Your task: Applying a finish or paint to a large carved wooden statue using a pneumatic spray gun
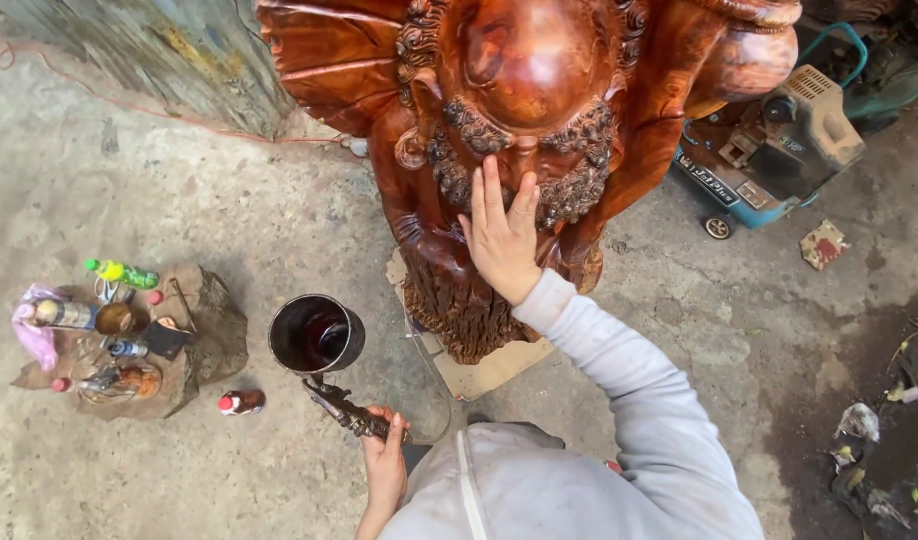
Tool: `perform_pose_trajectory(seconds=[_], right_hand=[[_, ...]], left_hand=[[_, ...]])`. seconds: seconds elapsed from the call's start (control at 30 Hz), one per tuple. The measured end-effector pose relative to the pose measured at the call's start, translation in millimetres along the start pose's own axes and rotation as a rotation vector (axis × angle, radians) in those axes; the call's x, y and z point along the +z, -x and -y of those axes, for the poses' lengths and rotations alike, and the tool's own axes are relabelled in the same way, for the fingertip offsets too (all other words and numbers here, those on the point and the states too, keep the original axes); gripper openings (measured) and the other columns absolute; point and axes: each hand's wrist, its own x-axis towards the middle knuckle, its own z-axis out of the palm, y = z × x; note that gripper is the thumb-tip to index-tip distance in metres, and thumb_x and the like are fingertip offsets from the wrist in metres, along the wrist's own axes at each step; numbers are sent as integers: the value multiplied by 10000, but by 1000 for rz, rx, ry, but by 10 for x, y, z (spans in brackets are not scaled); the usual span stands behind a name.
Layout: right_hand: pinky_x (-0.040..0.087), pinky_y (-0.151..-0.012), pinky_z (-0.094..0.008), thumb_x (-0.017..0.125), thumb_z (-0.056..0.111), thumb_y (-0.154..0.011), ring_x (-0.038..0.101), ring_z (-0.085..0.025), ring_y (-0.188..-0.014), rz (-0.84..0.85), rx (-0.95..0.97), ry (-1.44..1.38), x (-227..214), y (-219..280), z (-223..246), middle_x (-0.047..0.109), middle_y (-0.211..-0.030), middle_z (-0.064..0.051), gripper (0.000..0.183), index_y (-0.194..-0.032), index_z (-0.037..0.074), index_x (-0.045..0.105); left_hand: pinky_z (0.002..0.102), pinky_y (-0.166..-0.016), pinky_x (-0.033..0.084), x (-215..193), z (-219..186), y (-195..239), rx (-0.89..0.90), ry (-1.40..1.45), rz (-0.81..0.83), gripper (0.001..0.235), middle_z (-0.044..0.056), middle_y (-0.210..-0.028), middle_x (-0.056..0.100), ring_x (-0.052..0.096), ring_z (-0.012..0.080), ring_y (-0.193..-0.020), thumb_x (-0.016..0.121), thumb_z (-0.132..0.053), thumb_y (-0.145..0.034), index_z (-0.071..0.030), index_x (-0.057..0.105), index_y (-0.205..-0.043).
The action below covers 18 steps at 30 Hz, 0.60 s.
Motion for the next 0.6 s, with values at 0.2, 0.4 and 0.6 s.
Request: perform_pose_trajectory(seconds=[0.2,0.4,0.6], right_hand=[[145,-1227,-677,623,271,-1009,415,-401,-1473,97,-194,-630,-394,72,308,635,-1421,-157,290,-1249,136,714],[-1,-1348,-586,353,362,-1177,-47,-358,-1616,116,375,-282,-486,-107,-79,-31,-1732,-140,660,-1661,26,56],[181,-1199,-714,570,276,-1050,354,-422,-1505,182,106,-380,-1246,204,377,654,-1419,-128,220,-1047,155,754]], left_hand=[[362,-865,513,-328,32,-205,-28,19,-17,192,54,-1022,462,513,169,-918,562,-47,-1027,-97,459,-1181],[351,-868,521,-893,-119,-463,-123,-48,-50,219,48,-1013,512,538,149,-929,597,-64,-1017,-102,484,-1201],[332,-890,524,-1433,-518,-724,-76,-174,95,173,29,-1014,485,519,140,-926,578,-86,-1032,-109,480,-1172]])
